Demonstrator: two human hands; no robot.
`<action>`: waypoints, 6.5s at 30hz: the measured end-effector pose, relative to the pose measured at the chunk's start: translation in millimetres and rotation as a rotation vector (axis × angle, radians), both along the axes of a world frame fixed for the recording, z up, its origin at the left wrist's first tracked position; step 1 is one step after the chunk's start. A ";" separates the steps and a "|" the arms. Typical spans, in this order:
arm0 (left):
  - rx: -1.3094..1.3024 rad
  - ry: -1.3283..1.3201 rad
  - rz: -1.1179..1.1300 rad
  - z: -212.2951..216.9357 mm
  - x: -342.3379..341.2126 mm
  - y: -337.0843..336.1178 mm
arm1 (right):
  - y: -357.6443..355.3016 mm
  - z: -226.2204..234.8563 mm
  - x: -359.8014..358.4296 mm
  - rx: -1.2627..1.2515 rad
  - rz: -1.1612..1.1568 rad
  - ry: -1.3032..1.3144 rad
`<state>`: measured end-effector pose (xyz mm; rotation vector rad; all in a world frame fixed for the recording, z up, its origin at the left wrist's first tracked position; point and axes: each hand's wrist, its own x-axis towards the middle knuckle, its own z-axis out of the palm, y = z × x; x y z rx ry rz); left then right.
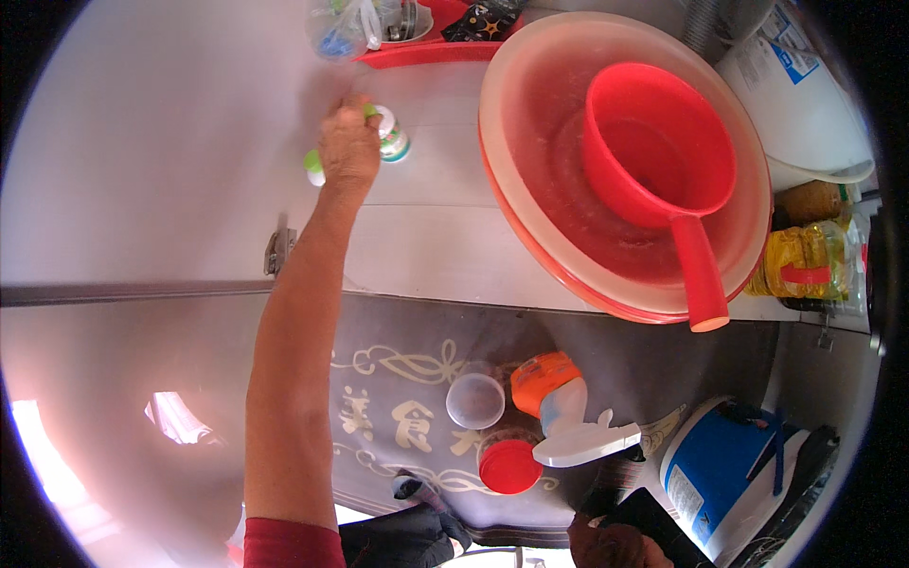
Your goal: The person sits on the floor and wipes the exterior and interior of several plastic containers and bowls using a cloth. They handle a red-lidded jar, small white bottles, a clear plastic cup, a red plastic scoop, and a pink bowl, wiping each item thoroughly before placing it back on the shelf.
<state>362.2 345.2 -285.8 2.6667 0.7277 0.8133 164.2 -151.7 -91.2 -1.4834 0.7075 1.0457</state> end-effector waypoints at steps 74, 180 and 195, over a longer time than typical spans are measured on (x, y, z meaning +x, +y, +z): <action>-0.479 -0.347 -0.587 253.8 -382.2 -380.5 | -1.4 74.2 -96.9 0.295 0.430 -1.907; -1.886 -0.353 -0.585 264.8 -377.4 -374.1 | -14.8 93.9 -88.7 0.911 0.143 -0.889; -1.190 0.061 -0.972 257.8 -389.2 -373.8 | -25.7 110.8 -111.1 0.393 0.894 -2.011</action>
